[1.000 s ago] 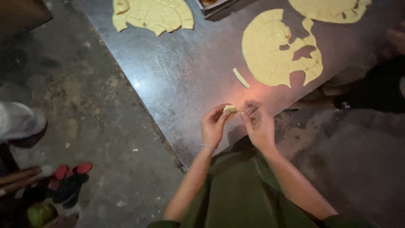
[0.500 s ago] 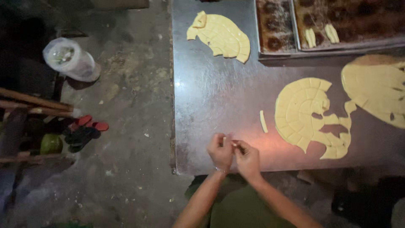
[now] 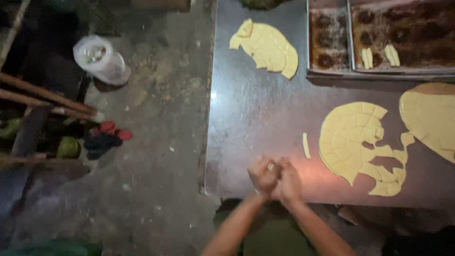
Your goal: The person tears small pieces from flattened dough sheets on a metal table and rolls each piece by hand into a strip. The person places the rolled dough strips onto trays holding filled pastry bases, then stacks the filled trays and continues rolling more dough pieces.
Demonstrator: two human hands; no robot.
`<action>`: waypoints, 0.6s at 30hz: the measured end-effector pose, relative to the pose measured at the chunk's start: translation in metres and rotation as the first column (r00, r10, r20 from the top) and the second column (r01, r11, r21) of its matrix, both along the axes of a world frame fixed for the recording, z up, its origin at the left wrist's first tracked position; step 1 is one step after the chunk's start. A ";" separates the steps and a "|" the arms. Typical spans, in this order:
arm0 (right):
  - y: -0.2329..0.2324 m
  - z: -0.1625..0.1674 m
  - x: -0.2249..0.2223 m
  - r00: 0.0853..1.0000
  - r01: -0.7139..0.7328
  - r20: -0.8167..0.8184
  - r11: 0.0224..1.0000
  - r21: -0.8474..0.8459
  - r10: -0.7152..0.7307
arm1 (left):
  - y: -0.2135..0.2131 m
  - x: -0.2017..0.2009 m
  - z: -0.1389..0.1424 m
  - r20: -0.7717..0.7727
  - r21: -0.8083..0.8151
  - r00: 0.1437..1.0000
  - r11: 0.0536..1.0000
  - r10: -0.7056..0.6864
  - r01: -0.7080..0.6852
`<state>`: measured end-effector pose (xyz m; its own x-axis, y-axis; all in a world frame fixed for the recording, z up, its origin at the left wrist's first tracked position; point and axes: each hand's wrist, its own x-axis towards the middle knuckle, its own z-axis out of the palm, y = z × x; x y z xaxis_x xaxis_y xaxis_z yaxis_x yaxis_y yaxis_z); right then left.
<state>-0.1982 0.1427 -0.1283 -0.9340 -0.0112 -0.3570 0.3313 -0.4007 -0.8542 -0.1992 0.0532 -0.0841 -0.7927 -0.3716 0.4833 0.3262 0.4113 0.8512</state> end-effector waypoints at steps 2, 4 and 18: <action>0.000 -0.002 -0.006 0.990 0.100 0.101 0.994 0.035 -0.103 | 0.000 0.013 -0.001 0.045 0.052 0.998 0.998 -0.042 0.040; -0.004 -0.009 -0.009 0.977 0.183 0.078 0.967 0.176 -0.199 | -0.002 0.023 -0.008 0.074 0.134 0.995 0.989 -0.066 0.055; -0.003 -0.017 0.024 0.980 0.032 -0.112 0.425 0.905 0.165 | -0.104 -0.013 -0.103 0.574 0.817 0.603 0.440 -0.555 -0.372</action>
